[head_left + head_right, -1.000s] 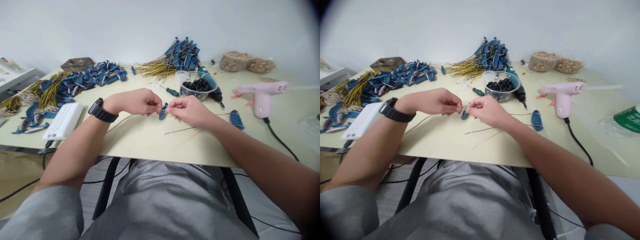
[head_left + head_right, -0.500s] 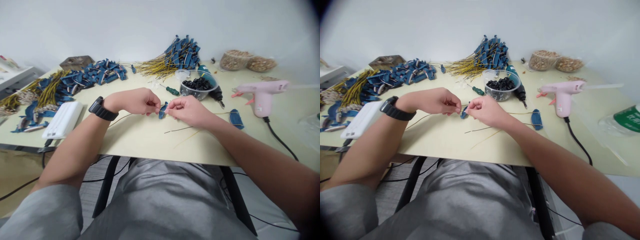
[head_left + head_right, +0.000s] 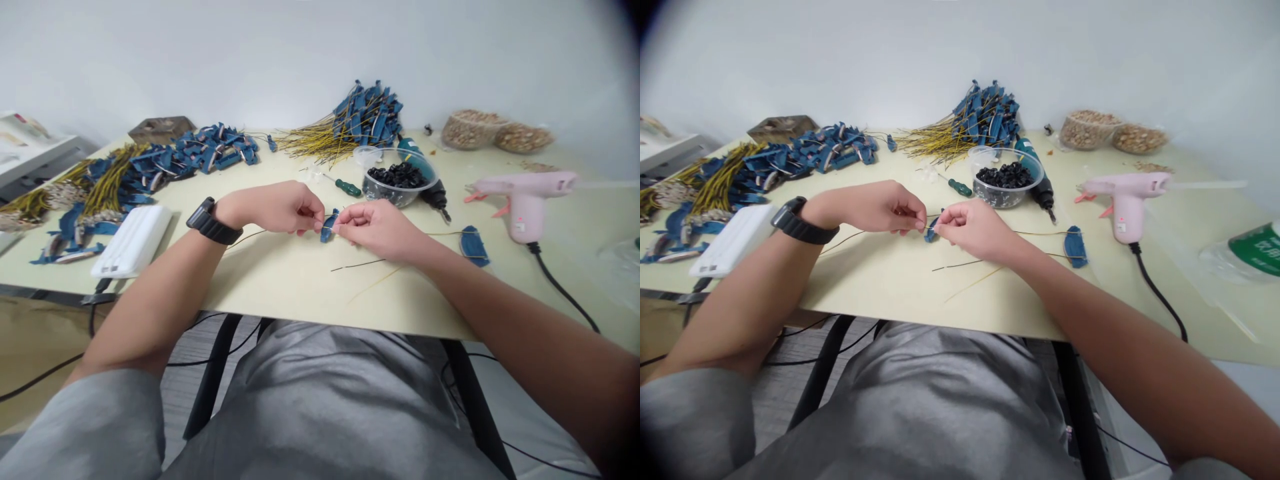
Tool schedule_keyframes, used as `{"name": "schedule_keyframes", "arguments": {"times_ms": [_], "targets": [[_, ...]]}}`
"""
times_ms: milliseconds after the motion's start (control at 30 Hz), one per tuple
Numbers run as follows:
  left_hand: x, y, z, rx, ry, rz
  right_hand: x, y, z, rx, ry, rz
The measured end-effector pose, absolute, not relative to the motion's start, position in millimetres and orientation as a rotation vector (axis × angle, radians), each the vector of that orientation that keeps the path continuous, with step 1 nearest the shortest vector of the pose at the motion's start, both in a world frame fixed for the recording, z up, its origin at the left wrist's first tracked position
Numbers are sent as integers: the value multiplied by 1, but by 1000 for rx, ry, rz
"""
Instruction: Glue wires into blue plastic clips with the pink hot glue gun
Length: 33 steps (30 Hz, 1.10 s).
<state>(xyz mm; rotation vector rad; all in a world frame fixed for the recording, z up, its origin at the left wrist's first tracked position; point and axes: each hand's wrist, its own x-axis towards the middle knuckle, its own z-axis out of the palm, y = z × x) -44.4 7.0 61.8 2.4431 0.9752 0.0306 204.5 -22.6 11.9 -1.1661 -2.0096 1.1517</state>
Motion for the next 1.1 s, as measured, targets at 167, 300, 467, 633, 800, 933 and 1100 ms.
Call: {"name": "schedule_keyframes", "arguments": {"times_ms": [167,300,467,633,800,933,1100], "targets": [[-45,7,62,2367,990,16,203,-24,14,-1176,-1991,1182],[-44,6,61,2366,977,44,203,-24,11,-1199,-1959,1197],[-42,4,59,2404,945,113,204,-22,9,-1193,-1949,1180],[-42,6,57,2391,953,112,203,-21,8,-1195,-1976,1153],[-42,9,56,2397,956,98,204,-21,9,-1225,-1968,1101],[-41,8,56,2397,916,107,204,-22,11,-1204,-1993,1125],[-41,9,54,2400,897,104,201,-25,14,-1229,-1996,1143]]}}
